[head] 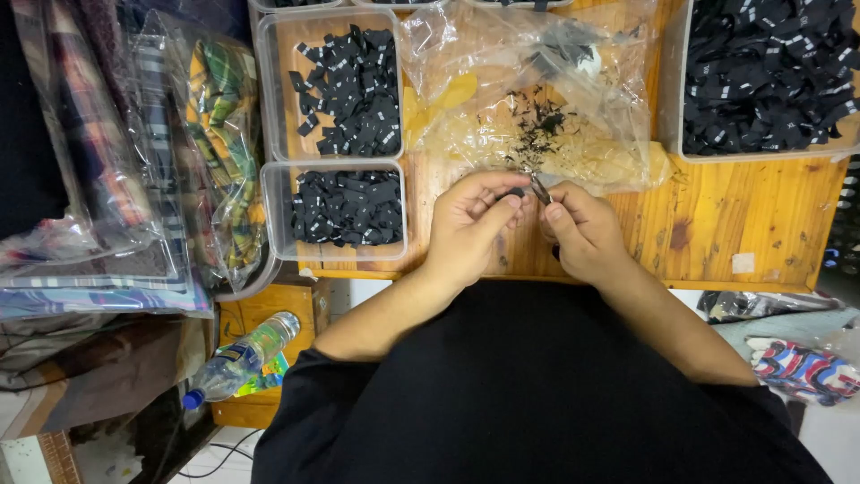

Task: The person uses scissors to cut small black fabric pieces into smaller segments on a wooden table. The cut pieces are placed into clear plastic containers, while larger fabric rolls and other materials remain nearby.

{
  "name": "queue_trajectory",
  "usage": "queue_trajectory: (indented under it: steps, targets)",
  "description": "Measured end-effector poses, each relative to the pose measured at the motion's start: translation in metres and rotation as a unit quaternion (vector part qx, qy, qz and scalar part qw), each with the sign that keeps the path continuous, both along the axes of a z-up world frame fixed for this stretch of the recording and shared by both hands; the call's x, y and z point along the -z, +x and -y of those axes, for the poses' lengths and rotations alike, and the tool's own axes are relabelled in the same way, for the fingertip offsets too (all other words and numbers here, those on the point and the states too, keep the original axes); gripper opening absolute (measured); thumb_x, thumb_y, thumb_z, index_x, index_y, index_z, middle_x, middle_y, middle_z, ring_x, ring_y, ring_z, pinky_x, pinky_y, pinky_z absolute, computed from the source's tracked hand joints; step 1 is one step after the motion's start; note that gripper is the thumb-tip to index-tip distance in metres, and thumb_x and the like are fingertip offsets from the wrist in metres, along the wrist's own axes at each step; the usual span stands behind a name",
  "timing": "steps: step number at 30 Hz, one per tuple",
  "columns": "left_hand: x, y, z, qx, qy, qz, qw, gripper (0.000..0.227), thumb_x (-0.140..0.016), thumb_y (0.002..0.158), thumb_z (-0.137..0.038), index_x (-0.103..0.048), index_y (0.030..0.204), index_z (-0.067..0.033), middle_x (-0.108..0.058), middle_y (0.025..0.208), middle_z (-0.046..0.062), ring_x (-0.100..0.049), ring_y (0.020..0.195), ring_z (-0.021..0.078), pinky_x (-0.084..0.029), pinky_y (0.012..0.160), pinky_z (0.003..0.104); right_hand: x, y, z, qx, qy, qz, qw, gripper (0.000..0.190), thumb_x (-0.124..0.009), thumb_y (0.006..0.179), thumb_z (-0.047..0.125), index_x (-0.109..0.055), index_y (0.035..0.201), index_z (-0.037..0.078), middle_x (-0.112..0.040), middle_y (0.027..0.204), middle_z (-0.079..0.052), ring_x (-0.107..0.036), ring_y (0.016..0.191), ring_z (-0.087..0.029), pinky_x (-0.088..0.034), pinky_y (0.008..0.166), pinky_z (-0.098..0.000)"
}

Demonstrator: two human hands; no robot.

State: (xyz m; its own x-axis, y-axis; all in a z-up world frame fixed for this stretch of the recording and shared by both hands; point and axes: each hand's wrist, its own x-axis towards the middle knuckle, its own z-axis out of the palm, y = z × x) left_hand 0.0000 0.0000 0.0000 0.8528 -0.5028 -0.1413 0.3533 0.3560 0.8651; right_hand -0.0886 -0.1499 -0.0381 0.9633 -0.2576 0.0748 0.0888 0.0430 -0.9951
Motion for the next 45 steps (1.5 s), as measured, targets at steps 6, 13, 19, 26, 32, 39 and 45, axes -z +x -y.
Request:
queue_trajectory:
  steps: [6,13,19,26,32,39,45]
  targets:
    - [-0.001,-0.001,0.0,0.0,0.007,-0.002,1.0,0.017,-0.068,0.094,0.004,-0.07,0.111,0.0037,-0.075,0.092,0.017,-0.073,0.08,0.0148,-0.061,0.065,0.023,-0.005,0.002,-0.001,-0.003,0.002,-0.002,1.0,0.028,-0.048,0.111,0.013,-0.063,0.093,-0.003,-0.036,0.053,0.002,-0.033,0.049,-0.008,-0.033,0.046,-0.0233]
    - [-0.005,0.001,-0.001,0.006,0.001,-0.001,1.0,0.017,-0.067,0.096,0.003,-0.069,0.113,0.0039,-0.076,0.096,0.019,-0.076,0.085,0.0174,-0.062,0.07,0.024,-0.007,0.003,-0.001,-0.011,0.01,-0.002,1.0,0.027,-0.048,0.11,0.012,-0.062,0.093,-0.002,-0.035,0.052,0.002,-0.032,0.048,-0.008,-0.032,0.046,-0.0229]
    - [-0.002,0.001,0.0,0.002,0.002,-0.006,1.0,0.014,-0.067,0.097,0.003,-0.069,0.11,0.0042,-0.076,0.097,0.02,-0.076,0.087,0.0193,-0.062,0.07,0.025,-0.005,0.004,0.001,-0.011,0.009,-0.001,1.0,0.027,-0.048,0.11,0.012,-0.063,0.093,-0.002,-0.036,0.052,0.002,-0.032,0.048,-0.008,-0.033,0.046,-0.0232]
    - [0.006,-0.001,0.0,-0.016,0.006,-0.012,1.0,0.013,-0.068,0.094,0.006,-0.07,0.107,0.0037,-0.073,0.096,0.016,-0.076,0.083,0.0185,-0.062,0.069,0.025,-0.011,0.007,0.001,-0.008,-0.027,-0.015,1.0,0.025,-0.052,0.109,0.011,-0.066,0.092,-0.002,-0.038,0.049,0.0,-0.034,0.046,-0.011,-0.035,0.045,-0.0259]
    - [0.004,0.0,0.001,-0.02,0.004,-0.012,1.0,0.013,-0.071,0.092,0.006,-0.071,0.105,0.0047,-0.071,0.095,0.014,-0.076,0.085,0.0183,-0.063,0.069,0.025,-0.009,0.006,0.001,-0.011,-0.034,-0.025,0.999,0.024,-0.053,0.108,0.012,-0.068,0.093,-0.001,-0.041,0.048,-0.001,-0.036,0.046,-0.011,-0.036,0.045,-0.026]
    - [0.002,0.004,0.0,-0.02,0.021,0.013,0.999,0.013,-0.073,0.092,0.004,-0.074,0.105,0.0023,-0.074,0.092,0.01,-0.074,0.086,0.0129,-0.062,0.073,0.025,-0.002,0.004,0.001,-0.005,-0.03,-0.024,0.999,0.026,-0.054,0.108,0.014,-0.068,0.092,-0.001,-0.041,0.048,-0.002,-0.036,0.046,-0.012,-0.036,0.046,-0.0265]
    - [0.003,0.007,-0.005,-0.016,0.045,0.038,0.998,0.015,-0.075,0.092,0.001,-0.075,0.107,-0.0008,-0.075,0.09,0.007,-0.071,0.086,0.0083,-0.059,0.076,0.024,-0.001,0.002,0.002,-0.004,-0.049,-0.029,0.998,0.025,-0.056,0.107,0.015,-0.069,0.092,0.001,-0.043,0.046,-0.003,-0.038,0.045,-0.013,-0.037,0.045,-0.0274]
